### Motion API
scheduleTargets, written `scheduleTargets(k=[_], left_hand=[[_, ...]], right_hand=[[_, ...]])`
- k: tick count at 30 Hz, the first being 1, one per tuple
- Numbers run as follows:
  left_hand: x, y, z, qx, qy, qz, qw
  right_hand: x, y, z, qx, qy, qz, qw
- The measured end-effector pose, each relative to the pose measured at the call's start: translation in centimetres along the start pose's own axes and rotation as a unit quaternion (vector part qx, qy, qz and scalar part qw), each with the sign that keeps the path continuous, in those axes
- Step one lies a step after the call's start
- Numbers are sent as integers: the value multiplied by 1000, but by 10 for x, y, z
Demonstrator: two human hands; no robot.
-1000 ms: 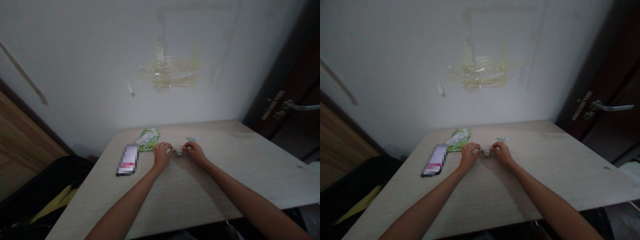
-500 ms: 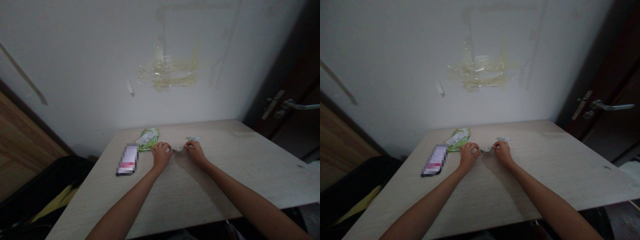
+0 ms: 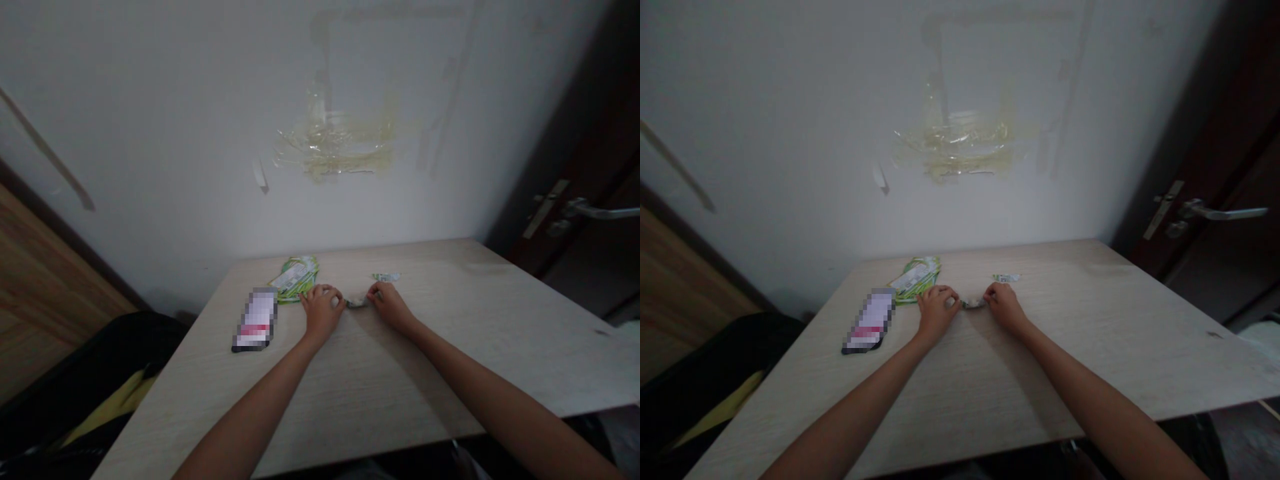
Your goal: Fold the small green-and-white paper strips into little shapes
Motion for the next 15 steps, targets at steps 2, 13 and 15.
scheduleTargets(k=[2,13,15], left_hand=[[1,0,-1,-5,-12,7,1000],[-3,-3,-8,-51,-5,31,998],[-3,-3,-6,-45,-8,26,999]], right_hand=[[0,0,3,8,38,20,999],[5,0,11,50,57,25,997],[5,0,14,64,50,34,996]])
Point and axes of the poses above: each hand's wrist, its own y-axis towards the middle knuckle, its own x-axis out of the back of the hand, z = x × y, the point moved 7 cm from there along y, towards the middle knuckle, and after that the axes turned 7 degrees about z, right-handed, at the moved point
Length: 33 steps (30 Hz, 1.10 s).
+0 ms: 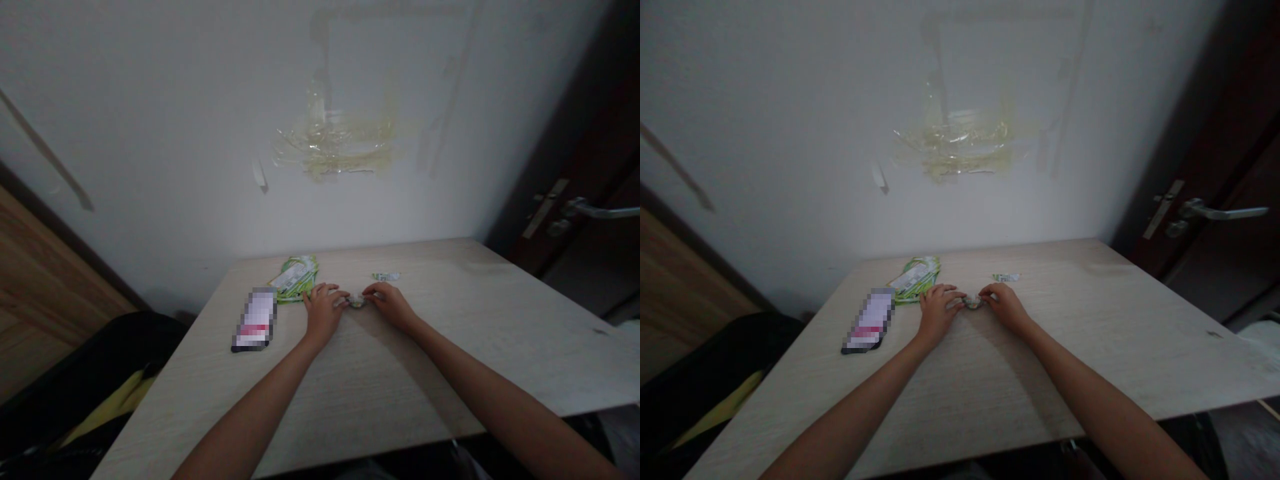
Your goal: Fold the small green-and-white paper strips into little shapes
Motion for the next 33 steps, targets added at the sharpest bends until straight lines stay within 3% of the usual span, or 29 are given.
scheduleTargets(k=[10,21,33], left_hand=[[5,-1,0,16,1,-11,1000],[5,5,8,41,-16,-26,999],[1,8,7,65,31,-9,997]], right_hand=[[0,3,-5,8,-35,29,999],[-4,5,-12,-21,-45,29,998],[-14,9,-25,-38,-130,6,991]])
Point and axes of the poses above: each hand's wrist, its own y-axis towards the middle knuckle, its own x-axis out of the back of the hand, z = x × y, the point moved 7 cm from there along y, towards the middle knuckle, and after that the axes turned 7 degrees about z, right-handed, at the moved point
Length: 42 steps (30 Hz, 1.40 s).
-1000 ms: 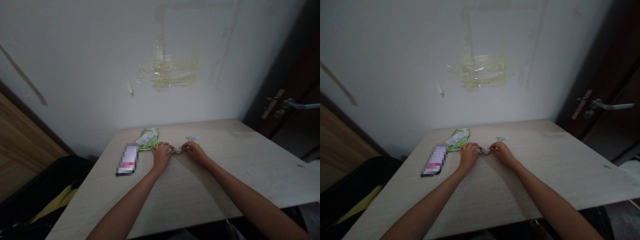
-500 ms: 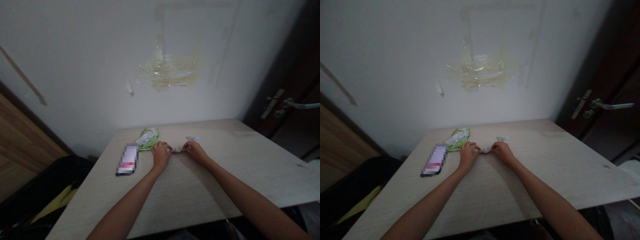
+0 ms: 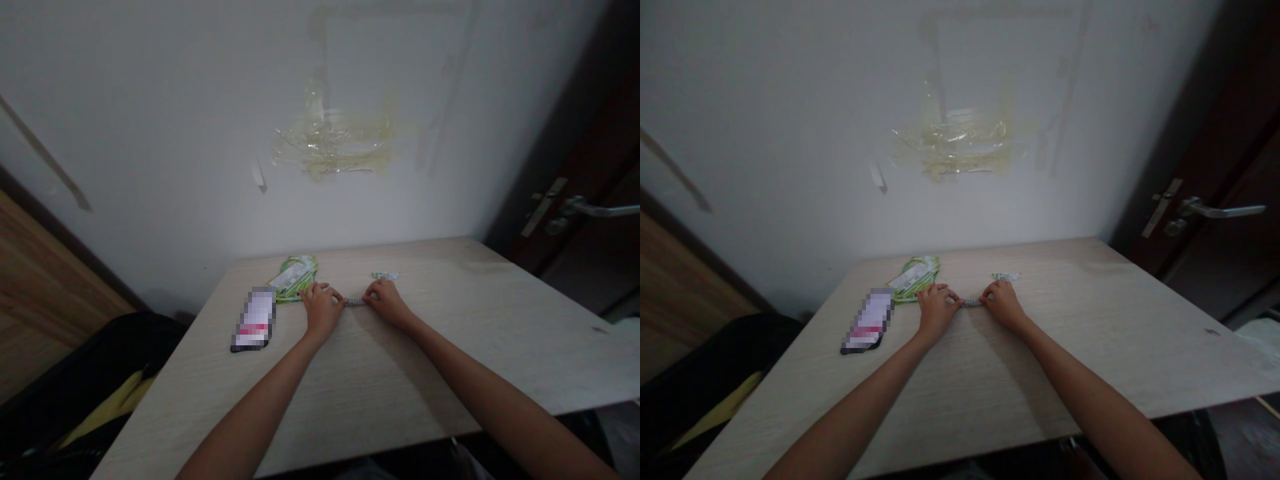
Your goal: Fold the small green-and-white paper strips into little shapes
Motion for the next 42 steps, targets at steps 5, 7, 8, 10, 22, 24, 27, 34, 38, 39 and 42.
scheduleTargets(k=[5,7,8,10,22,24,27,34,38,39,42], left_hand=[[-4,-1,-2,2,26,12,1000],[-5,-1,-2,5,31,14,999],[-5,-1,-2,4,34,15,999],[-7,-1,-2,2,38,16,999],[-8,-2,-1,0,29,29,999],[-8,-2,-1,-6,21,37,999],[-8,-1,-3,-20,9,49,999],[-7,-1,-5,-12,-9,54,998],[-7,0,-6,-12,-12,48,999],[-7,1,-6,-11,-12,48,999],[-9,2,-6,-9,-2,53,999]], right_hand=[[-2,0,-1,-21,-25,10,999],[-3,0,0,-24,-31,15,999],[-3,0,1,-24,-34,17,999],[-3,-1,2,-24,-40,17,999],[4,-9,18,57,-8,-13,998],[4,-9,18,60,-2,-13,998],[2,-8,16,59,-7,-11,998],[-3,-3,11,45,-3,1,999],[-4,0,9,22,-5,12,1000],[-4,1,8,13,-7,16,1000],[-5,3,7,-8,-9,31,999]])
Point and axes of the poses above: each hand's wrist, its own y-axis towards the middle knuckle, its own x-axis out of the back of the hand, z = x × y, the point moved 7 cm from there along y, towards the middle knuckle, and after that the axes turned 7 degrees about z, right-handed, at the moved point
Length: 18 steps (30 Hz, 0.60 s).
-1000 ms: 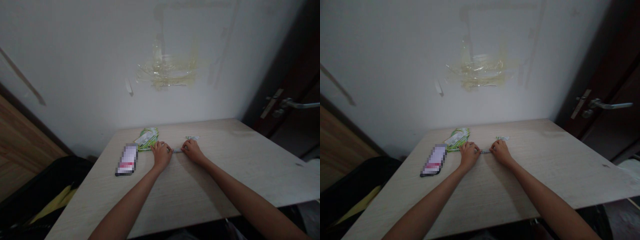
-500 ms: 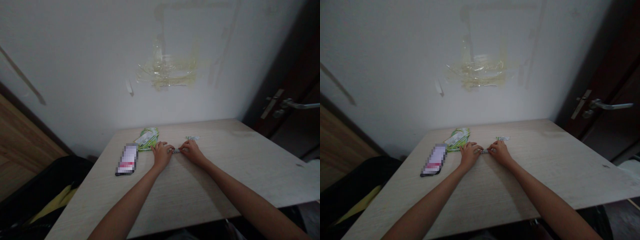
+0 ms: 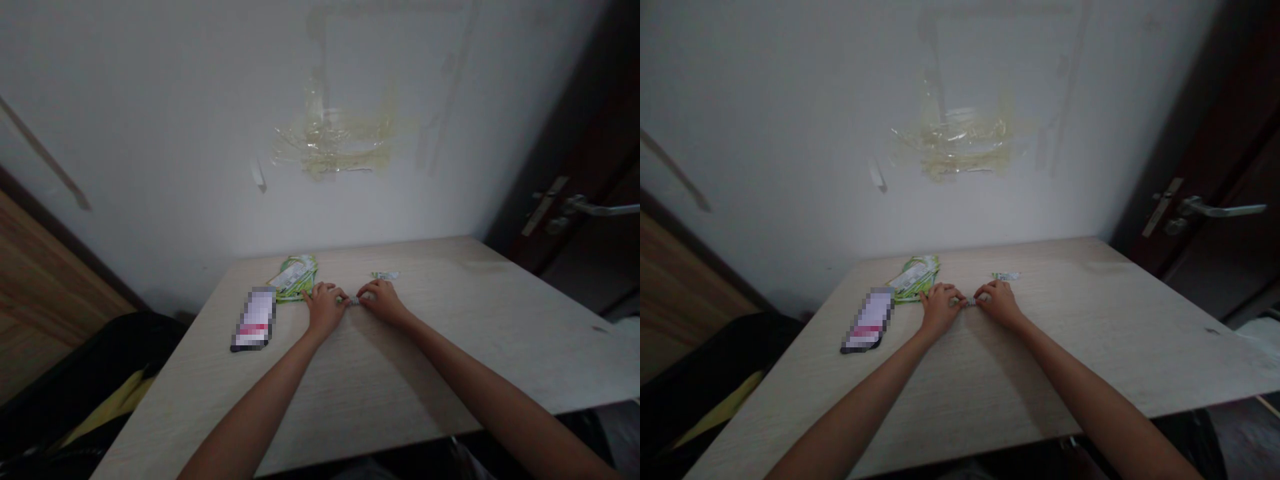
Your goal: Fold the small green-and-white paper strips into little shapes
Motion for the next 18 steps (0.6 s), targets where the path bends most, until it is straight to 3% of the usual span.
scheduleTargets(k=[18], left_hand=[[-4,2,0,8,40,34,999]], right_hand=[[-2,2,-8,-42,-12,-25,999]])
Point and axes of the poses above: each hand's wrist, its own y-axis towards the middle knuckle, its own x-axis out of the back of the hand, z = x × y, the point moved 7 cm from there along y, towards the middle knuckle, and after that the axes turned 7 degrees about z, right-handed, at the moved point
